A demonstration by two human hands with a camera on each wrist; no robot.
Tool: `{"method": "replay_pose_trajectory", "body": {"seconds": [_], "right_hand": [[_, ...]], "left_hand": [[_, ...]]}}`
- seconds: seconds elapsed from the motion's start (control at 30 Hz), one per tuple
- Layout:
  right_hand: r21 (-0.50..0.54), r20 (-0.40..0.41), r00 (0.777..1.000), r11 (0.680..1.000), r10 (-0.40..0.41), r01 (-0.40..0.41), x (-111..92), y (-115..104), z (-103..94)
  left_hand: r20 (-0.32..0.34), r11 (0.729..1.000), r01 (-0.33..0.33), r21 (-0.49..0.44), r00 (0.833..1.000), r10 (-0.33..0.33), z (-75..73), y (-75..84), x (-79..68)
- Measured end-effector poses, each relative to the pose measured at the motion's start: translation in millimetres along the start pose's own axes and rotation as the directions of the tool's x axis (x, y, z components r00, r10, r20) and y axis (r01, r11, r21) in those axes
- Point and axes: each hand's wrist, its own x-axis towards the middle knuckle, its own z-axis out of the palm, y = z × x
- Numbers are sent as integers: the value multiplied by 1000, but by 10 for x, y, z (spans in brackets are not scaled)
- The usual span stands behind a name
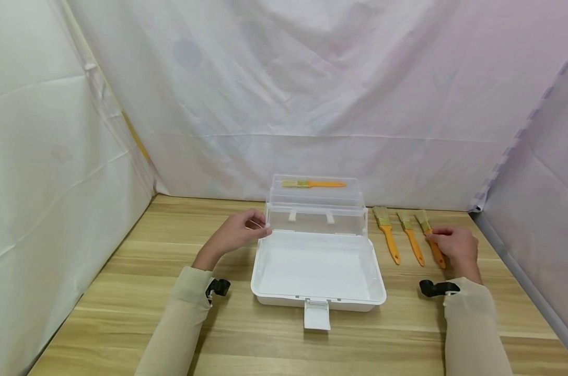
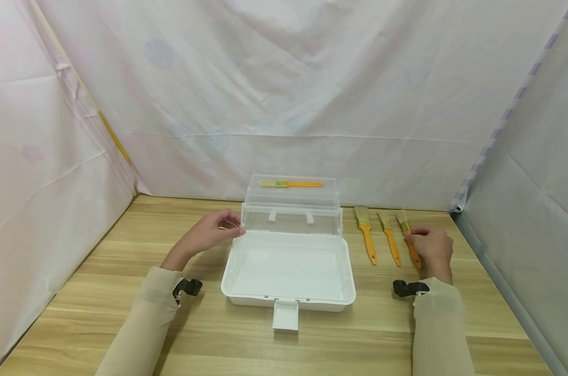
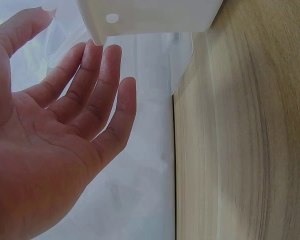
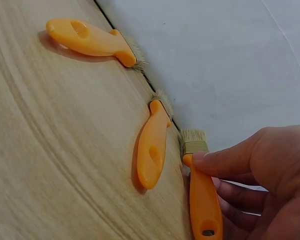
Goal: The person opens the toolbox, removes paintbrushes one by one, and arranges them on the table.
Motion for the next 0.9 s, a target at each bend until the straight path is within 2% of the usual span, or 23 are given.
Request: {"method": "replay_pose_trajectory", "body": {"seconds": [0.9], "right_hand": [[-82, -21, 999, 996, -47, 45, 15, 73, -26]], "left_hand": [[-3, 1000, -25, -1, 1000, 25, -8, -18, 8]]}}
